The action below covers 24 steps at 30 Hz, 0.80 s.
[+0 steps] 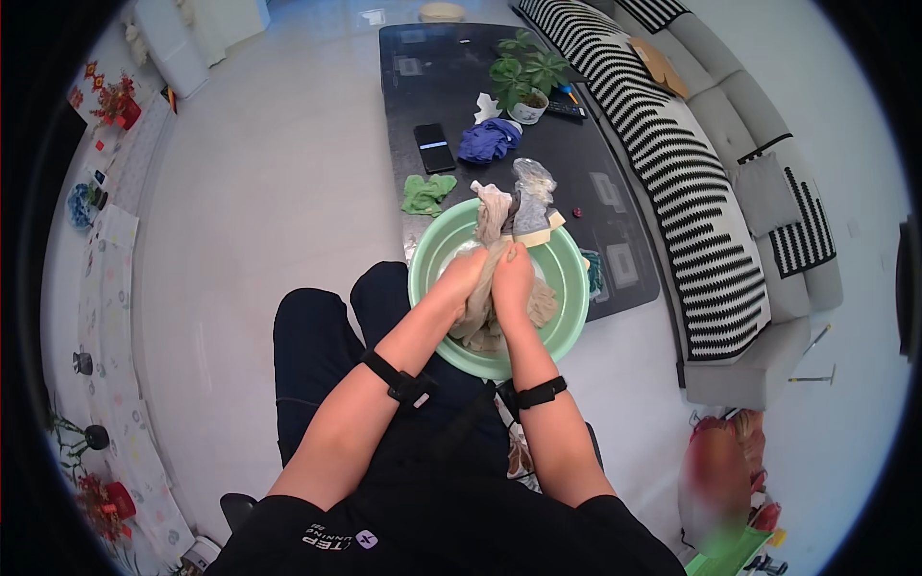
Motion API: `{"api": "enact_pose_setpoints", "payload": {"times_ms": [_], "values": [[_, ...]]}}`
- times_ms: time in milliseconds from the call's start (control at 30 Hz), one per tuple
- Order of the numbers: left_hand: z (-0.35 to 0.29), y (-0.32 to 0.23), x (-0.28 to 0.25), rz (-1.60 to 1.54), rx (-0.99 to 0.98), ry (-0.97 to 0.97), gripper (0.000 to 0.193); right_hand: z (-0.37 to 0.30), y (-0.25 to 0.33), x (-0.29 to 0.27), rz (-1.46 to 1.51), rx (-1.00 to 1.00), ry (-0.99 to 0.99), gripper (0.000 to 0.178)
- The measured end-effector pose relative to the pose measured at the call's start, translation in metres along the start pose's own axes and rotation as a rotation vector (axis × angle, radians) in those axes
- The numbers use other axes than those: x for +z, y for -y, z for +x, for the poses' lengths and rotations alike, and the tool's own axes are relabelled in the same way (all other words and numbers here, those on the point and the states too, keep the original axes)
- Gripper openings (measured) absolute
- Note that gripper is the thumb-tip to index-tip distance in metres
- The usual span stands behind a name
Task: Manually washing clothes in a washbasin with water.
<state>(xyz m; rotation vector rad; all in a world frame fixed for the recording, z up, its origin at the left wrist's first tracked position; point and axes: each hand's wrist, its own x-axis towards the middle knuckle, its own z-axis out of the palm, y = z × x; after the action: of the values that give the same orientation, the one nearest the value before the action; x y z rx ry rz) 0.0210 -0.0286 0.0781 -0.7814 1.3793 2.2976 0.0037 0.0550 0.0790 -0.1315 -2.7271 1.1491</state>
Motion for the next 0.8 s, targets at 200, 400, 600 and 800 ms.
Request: {"api": "enact_pose_setpoints", "payload": {"times_ms": [200, 400, 600, 800], "values": [[0.035, 0.019, -0.030, -0.038, 0.085, -0.063, 0.040, -0.033, 0.037, 0.003, 0.095, -0.193, 0.081, 0.023], [0.003, 0.001, -0.012, -0.027, 0.076, 0.061, 0.038, -0.037, 0.043, 0.000, 0.075, -0.346, 0.105, 0.023], [0.007, 0.012, -0.002, -0.025, -0.068, 0.103, 0.036, 0.002, -0.001, -0.002, 0.004, -0.013, -0.043, 0.026], [0.079, 0.055, -0.077, -0.501, 0.283, 0.483, 0.037, -0.033, 0.051, 0.003, 0.133, -0.153, 0.108, 0.027]]}}
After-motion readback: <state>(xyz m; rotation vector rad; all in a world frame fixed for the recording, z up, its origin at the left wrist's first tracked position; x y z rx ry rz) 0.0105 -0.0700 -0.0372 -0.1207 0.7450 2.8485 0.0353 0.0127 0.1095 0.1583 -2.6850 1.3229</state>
